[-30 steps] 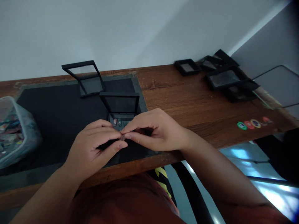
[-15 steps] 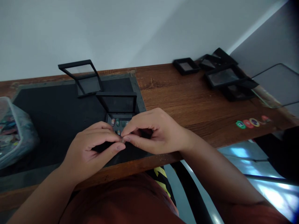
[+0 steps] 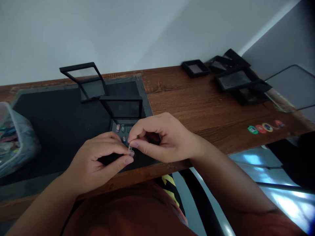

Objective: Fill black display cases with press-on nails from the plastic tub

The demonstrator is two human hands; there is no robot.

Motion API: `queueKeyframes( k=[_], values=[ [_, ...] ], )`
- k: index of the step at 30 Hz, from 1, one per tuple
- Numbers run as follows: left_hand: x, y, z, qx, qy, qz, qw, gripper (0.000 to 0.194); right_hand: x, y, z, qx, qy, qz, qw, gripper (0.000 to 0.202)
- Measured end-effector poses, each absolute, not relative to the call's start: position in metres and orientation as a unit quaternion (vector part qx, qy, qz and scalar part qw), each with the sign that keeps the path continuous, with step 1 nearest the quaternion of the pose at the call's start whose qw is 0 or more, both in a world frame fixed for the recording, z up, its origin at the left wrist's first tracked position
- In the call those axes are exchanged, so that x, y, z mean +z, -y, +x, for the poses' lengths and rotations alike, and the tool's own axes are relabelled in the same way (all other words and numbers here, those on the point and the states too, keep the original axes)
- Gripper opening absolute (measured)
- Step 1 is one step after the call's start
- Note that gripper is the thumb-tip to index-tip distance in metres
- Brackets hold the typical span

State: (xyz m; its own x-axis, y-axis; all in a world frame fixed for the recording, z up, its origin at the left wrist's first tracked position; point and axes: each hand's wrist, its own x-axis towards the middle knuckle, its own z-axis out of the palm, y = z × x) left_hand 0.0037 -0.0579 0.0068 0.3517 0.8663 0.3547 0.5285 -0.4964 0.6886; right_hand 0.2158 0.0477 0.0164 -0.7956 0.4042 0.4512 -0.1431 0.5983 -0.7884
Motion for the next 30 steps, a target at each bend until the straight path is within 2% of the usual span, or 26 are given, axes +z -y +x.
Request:
queueKeyframes(
  k=[6,10,16,23,30],
  values=[
    [0.006,0.059,0.004,0.376,-0.460,0.772,0.225,0.013,0.017,-0.049,0.217,0.431,0.835,-0.073,0.335,0.014],
    [0.006,0.059,0.003,0.381,-0.464,0.769,0.221,0.015,0.014,-0.051,0.217,0.359,0.865,-0.084,0.340,0.016],
    [0.006,0.061,0.000,0.403,-0.492,0.753,0.170,0.017,0.010,-0.055,0.215,0.259,0.914,-0.125,0.286,0.016],
    [0.002,0.059,-0.004,0.514,-0.536,0.666,0.070,0.017,0.005,-0.055,0.213,0.134,0.961,-0.136,0.199,0.021],
    [0.001,0.060,-0.003,0.520,-0.573,0.632,0.047,0.010,0.012,-0.054,0.215,0.219,0.953,-0.122,0.168,0.013]
  ],
)
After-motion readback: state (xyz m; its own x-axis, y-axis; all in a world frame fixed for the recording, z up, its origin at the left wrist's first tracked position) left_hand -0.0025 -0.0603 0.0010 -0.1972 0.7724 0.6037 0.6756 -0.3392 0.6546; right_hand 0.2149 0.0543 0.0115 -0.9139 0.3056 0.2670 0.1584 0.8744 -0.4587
